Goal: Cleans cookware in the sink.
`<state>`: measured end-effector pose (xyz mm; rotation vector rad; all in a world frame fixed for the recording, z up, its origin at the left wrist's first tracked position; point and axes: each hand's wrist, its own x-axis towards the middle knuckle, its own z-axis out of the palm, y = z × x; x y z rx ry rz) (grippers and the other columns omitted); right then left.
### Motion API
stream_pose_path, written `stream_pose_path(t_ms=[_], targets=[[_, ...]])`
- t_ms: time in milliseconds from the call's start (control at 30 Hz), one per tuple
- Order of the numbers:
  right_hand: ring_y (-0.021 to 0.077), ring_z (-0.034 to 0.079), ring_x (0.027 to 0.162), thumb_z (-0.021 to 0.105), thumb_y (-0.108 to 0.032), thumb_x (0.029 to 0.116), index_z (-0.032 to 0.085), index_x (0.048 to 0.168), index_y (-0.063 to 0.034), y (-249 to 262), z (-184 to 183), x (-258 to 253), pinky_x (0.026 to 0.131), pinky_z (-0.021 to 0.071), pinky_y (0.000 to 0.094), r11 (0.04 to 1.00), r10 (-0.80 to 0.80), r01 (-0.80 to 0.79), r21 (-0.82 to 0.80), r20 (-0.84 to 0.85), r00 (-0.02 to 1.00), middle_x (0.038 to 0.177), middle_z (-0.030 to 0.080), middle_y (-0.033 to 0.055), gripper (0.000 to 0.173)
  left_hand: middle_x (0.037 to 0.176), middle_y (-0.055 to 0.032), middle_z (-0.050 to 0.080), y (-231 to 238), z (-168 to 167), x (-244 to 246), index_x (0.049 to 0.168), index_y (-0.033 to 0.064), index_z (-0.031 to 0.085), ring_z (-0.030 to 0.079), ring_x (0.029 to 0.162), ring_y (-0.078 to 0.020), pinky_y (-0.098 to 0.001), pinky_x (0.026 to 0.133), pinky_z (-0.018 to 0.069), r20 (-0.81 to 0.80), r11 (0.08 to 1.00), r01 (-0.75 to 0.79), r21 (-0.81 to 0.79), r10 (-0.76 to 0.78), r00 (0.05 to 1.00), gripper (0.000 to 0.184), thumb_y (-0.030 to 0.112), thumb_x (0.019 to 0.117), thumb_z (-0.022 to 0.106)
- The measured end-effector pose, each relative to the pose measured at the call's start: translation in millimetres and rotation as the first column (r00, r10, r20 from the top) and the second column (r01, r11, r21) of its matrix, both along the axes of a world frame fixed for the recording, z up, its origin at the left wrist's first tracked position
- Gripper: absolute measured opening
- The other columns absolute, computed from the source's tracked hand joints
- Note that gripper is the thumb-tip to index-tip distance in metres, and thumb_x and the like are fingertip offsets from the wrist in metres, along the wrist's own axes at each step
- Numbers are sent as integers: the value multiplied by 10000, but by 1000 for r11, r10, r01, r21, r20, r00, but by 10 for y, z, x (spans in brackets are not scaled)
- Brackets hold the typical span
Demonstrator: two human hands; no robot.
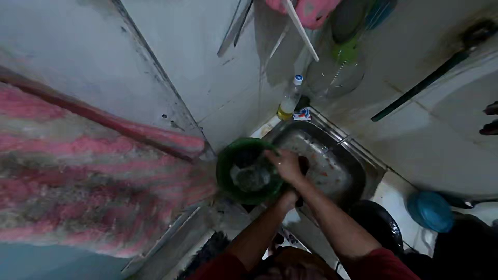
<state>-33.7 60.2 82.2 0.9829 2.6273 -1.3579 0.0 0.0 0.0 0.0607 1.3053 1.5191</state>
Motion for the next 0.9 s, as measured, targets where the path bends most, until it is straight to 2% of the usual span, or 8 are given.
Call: stream_pose_path(t_ms=[167,333,433,500,567,733,833,900], targets=[[399,422,1418,633,-153,971,676,1319,-115,631,-196,673,1116,411,590,967,-14,41,251,-107,994,1543,430,210,353,1048,-130,548,150,237,-64,1595,136,123,553,650,-136,-278,560,496,-99,976,202,-85,-210,973,786,75,992,623],[387,637,1111,523,-471,1059,658,1246,16,982,-253,728,983,493,581,948,-320,318,33,123,940,1192,662,260,539,1568,-243,387,136,343,-4,1609,37,123,469,1407,-329,-469,1149,414,-483,889,410,-202,-455,748,837,2,944,631],[330,635,934,394,-416,1109,605,1205,63,783,-147,731,845,528,521,804,-595,590,-75,-137,792,1050,640,245,532,1504,-231,459,166,441,-77,1622,74,141,574,1261,-294,-441,1029,500,-375,884,424,-200,-468,800,808,67,976,627],[334,563,1254,550,-154,1031,663,1182,42,508,-217,843,1037,493,509,917,-354,394,53,-345,869,1374,559,228,271,1091,-154,576,162,515,-166,1524,73,324,565,739,-172,-316,612,491,-321,910,363,-202,-411,853,614,95,987,620],[423,426,1404,723,-122,892,725,1143,-57,457,-246,880,1106,444,558,951,-157,229,209,-315,936,1531,400,269,259,974,-120,564,149,536,-284,1514,84,336,509,631,-143,-298,554,460,-323,897,395,-201,-441,838,583,99,994,600],[250,652,954,589,-417,1038,618,1282,-11,850,48,757,858,549,454,775,-593,533,-339,-102,799,1108,674,168,475,771,-41,517,39,580,-209,1413,54,390,497,532,-98,-229,489,452,-120,880,471,-65,-475,872,503,17,950,584],[69,500,495,444,-418,1054,536,893,-162,691,-4,670,463,464,245,343,-894,466,-816,-131,430,626,512,-27,317,734,-14,517,48,626,-143,1090,29,540,516,564,-87,-225,525,476,58,920,390,21,-391,919,149,20,943,520],[57,522,534,377,-393,1084,547,895,-173,488,-71,646,486,473,226,311,-908,342,-886,-172,382,663,538,-40,336,856,-60,586,54,668,-127,1017,29,585,584,766,-146,-320,713,518,178,969,224,108,-240,954,109,50,972,489]])
